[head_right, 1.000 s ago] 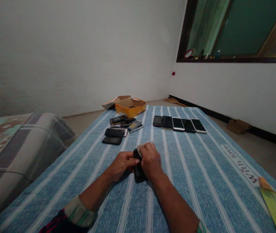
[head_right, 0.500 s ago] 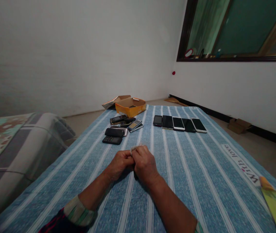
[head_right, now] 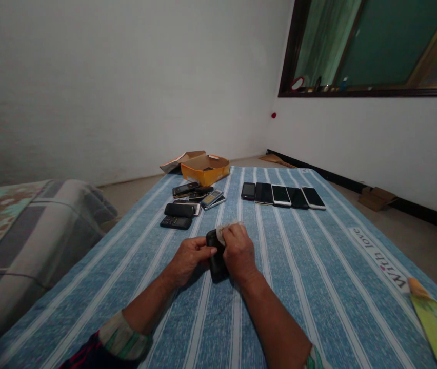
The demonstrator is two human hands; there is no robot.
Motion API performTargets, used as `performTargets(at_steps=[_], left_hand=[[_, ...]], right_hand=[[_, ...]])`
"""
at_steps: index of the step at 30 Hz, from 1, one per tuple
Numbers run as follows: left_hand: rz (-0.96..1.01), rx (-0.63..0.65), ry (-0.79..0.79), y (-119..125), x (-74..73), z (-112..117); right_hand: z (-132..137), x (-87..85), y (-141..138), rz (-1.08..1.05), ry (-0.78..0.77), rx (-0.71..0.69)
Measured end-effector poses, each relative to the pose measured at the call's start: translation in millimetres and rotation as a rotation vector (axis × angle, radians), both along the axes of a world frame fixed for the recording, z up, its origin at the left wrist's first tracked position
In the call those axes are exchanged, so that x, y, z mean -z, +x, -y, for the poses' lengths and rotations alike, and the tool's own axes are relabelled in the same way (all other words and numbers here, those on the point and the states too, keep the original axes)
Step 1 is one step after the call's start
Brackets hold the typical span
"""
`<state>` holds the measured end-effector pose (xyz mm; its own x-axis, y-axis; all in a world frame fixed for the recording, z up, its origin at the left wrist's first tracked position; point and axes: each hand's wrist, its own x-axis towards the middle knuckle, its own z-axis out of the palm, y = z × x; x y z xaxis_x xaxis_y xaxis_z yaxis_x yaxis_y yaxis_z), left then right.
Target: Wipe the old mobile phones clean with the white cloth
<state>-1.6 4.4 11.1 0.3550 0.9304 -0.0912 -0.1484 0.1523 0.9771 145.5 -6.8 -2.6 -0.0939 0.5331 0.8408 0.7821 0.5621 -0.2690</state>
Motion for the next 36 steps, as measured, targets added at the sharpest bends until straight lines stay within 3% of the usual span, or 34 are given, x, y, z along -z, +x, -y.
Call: performTargets(at_steps=[7,12,17,23,28,36], left_hand=[[0.011,0.0,0.012,0.5,-2.6,0.6],[0.005,0.01,-0.016,1.4,-3.1,1.4],[-0.01,-0.017,0.04,0.5,-3.2,1.3],[-0.023,-0.001,0.023,1.5,-0.2,1.1],[-0.073,-0.038,0.101,1.5,-1.5,2.1],[-0.055,0.0,0.077,3.5,-0.6,2.7]], right_hand=[[3.7,-1.0,-4.9,0.097,-0.016,-0.06],[1.1,-1.3,0.3,0.035,0.004,0.035],[4.8,-2.4,-6.1,0.102,-0.003,-0.049],[3.4,-4.0,-1.3,0.029,-0.001,-0.015],[9.3,-7.8,-11.1,0.095,0.012,-0.118],[5.2,-12.9,3.9,-0.006,0.039,-0.032]])
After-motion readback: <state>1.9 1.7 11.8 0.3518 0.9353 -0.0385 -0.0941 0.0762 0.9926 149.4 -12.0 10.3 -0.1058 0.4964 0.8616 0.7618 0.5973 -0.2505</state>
